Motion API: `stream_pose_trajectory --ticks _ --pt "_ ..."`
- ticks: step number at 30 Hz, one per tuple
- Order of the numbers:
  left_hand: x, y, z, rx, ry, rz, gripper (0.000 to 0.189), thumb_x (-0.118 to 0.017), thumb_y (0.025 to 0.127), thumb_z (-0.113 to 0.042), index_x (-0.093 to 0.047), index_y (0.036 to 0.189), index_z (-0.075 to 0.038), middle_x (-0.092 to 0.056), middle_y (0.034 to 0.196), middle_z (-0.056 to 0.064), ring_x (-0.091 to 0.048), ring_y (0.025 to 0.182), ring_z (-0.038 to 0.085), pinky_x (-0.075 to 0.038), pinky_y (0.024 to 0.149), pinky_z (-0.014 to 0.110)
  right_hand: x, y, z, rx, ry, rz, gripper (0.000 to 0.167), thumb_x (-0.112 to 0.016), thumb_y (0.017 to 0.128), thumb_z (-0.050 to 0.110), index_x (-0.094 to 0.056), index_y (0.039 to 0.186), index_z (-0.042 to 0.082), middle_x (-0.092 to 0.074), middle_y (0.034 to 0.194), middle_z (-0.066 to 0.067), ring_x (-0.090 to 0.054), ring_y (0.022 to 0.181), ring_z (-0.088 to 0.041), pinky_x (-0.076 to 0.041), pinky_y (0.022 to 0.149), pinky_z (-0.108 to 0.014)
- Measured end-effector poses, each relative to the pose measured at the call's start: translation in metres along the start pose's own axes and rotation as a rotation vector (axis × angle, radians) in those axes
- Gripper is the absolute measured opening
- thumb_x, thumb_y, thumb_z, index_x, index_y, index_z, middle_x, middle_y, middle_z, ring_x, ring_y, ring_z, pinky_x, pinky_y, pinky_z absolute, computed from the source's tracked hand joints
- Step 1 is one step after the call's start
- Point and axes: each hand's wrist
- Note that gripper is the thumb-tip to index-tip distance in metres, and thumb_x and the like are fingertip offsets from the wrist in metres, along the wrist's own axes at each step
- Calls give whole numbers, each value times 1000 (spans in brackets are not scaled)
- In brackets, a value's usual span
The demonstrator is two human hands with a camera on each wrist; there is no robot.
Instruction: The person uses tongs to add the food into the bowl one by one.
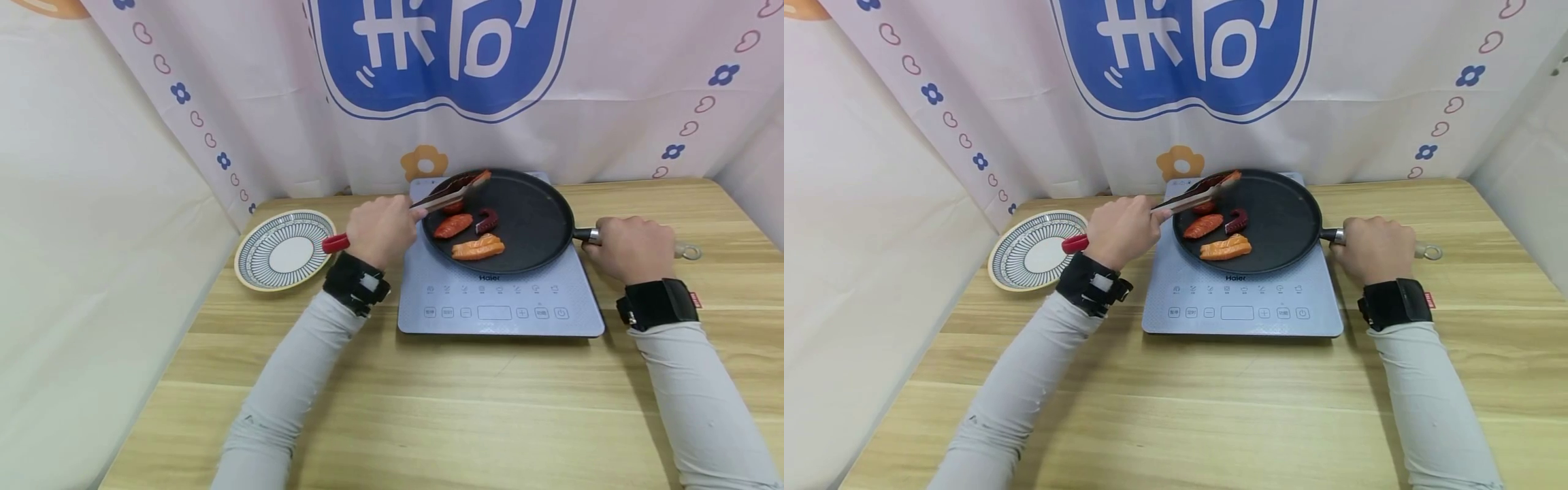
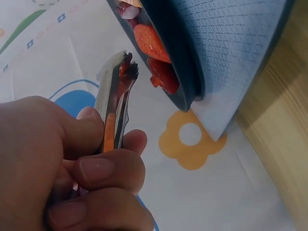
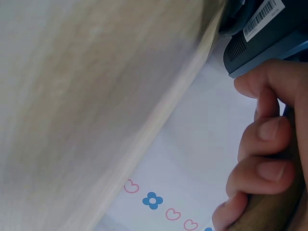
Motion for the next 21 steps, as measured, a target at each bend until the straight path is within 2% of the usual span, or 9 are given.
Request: stream_pose_trajectory --ticks 5,15,21 --pt "-1 5 -10 29 29 32 46 -48 109 -55 -70 96 -16 -59 74 1 -59 67 23 -47 59 36 -1 0 0 1 3 -8 31 -72 92 30 -64 75 6 -54 59 -8 -51 56 -33 -37 50 -47" --pt "-2 12 -23 64 51 116 43 -51 109 -53 -72 110 -16 -56 74 0 -59 66 20 -39 57 30 -1 0 0 0 5 4 30 -71 93 29 -63 76 6 -55 61 -9 -51 57 -34 -38 51 -47" --pt "-1 16 -29 56 104 115 47 -46 110 -54 -74 105 -16 -56 74 0 -59 68 20 -40 59 30 -1 0 -1 1 10 -15 30 -71 92 28 -62 73 6 -54 59 -9 -51 56 -34 -37 50 -47"
Point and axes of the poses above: each hand's wrist, its own y-axis towards the middle knuckle, its own x-axis out of the back of the hand, z = x × y
